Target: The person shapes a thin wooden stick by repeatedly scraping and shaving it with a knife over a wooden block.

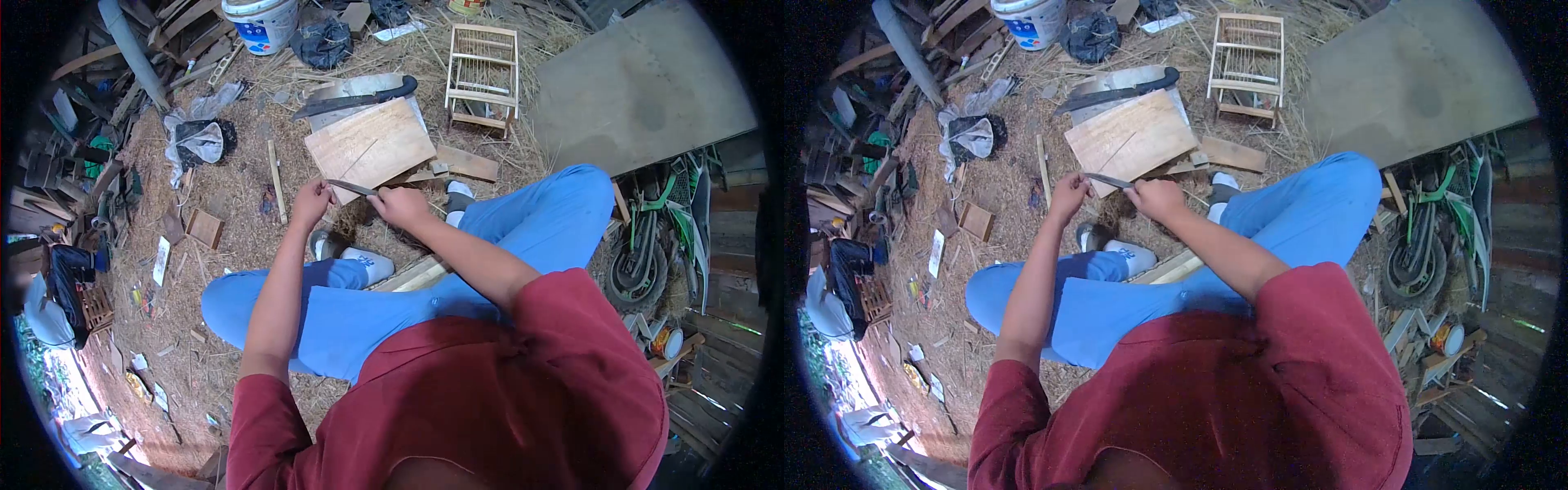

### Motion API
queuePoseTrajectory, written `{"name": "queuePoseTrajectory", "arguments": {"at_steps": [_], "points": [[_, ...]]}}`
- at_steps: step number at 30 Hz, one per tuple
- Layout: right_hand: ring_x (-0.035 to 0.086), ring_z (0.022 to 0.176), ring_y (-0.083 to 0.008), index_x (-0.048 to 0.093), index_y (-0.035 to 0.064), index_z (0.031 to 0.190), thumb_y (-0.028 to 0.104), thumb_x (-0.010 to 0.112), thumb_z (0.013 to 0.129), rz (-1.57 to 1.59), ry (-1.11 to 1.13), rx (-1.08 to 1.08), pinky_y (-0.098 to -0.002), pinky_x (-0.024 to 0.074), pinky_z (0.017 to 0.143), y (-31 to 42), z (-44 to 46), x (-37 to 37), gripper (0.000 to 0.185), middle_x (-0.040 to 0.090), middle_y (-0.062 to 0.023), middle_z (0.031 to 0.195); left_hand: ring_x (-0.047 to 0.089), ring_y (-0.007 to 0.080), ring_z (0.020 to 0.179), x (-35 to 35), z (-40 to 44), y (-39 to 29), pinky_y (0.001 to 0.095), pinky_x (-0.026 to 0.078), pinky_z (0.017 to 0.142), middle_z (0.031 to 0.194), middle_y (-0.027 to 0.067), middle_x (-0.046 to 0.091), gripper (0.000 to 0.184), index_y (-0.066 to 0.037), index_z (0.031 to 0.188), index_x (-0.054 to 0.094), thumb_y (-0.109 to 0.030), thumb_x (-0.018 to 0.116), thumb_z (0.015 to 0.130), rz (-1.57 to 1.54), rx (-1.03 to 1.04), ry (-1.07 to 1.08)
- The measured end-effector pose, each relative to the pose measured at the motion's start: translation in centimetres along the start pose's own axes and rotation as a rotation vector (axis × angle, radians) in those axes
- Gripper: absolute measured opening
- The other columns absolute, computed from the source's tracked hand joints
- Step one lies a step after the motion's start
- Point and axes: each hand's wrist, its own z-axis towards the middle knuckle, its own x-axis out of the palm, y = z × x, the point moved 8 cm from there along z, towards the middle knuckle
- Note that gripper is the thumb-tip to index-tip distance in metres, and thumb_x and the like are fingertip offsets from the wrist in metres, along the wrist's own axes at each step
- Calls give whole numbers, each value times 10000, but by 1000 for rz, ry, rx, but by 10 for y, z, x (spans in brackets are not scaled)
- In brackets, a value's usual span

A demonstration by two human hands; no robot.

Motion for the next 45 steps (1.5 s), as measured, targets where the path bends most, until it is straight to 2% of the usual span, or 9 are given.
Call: {"name": "queuePoseTrajectory", "arguments": {"at_steps": [4, 8, 12, 16, 20, 37, 40, 41, 45], "points": [[700, 717, -419, 697, 69, 857, 508, 472, 1003, 94, -177, 214, -551, 558, 676, -28, 13, -6, 514, 705, -214, 766, 665, 155, 692, 0, -2, -1, 315, 515, 685, 737, 78, 707, 161, 1, 862, 630, -102, 563, 965, 38, -6, -18], [718, 813, -404, 738, 71, 909, 497, 469, 997, -5, 23, 54, -535, 569, 743, -7, 4, 1, 511, 728, -212, 862, 661, 150, 680, 3, 6, 11, 307, 509, 668, 741, 79, 711, 160, 1, 856, 628, -103, 574, 966, -59, 17, -1], [714, 789, -409, 740, 75, 913, 505, 488, 988, 114, -123, 223, -542, 566, 718, -32, 12, -3, 503, 722, -222, 862, 663, 148, 670, 2, 5, 13, 305, 499, 646, 730, 77, 709, 153, 1, 848, 628, -95, 584, 958, -20, 3, -17], [707, 764, -425, 734, 68, 911, 486, 490, 988, 6, -24, 50, -546, 563, 705, -14, 5, 4, 490, 726, -204, 839, 658, 144, 657, 2, 4, 15, 309, 494, 631, 726, 78, 711, 147, -1, 846, 629, -88, 583, 954, -14, -17, -27], [709, 749, -414, 729, 82, 875, 495, 501, 983, 82, -110, 195, -543, 564, 695, -31, 12, 3, 485, 718, -214, 806, 647, 138, 643, 1, -2, 8, 309, 492, 621, 730, 78, 714, 146, -2, 844, 632, -81, 576, 952, 41, -14, -55], [692, 677, -413, 696, 74, 802, 473, 540, 981, 51, -96, -6, -542, 549, 611, 10, 5, 9, 465, 692, -206, 722, 688, 171, 712, 3, -2, 4, 305, 534, 692, 769, 104, 696, 74, 1, 912, 578, -50, 584, 965, 87, 1, -102], [714, 737, -407, 729, 72, 821, 506, 506, 984, 93, -96, 146, -536, 571, 696, -14, 15, 5, 514, 710, -218, 772, 711, 221, 668, 0, -6, 1, 372, 535, 628, 725, 116, 718, 166, -10, 825, 619, -117, 576, 945, 118, 40, -172], [690, 661, -408, 694, 69, 791, 472, 534, 983, 73, -166, 113, -541, 549, 612, -13, 14, 2, 474, 687, -201, 702, 713, 221, 669, 0, -5, 2, 371, 536, 626, 720, 115, 717, 171, -9, 818, 619, -118, 579, 943, 109, 18, -166], [694, 683, -408, 695, 62, 794, 482, 516, 987, 18, -82, 25, -544, 550, 623, -8, 11, 3, 496, 695, -208, 735, 718, 222, 672, 1, -4, 1, 367, 538, 624, 710, 114, 717, 179, -3, 810, 620, -121, 582, 939, 92, 23, -170]]}}
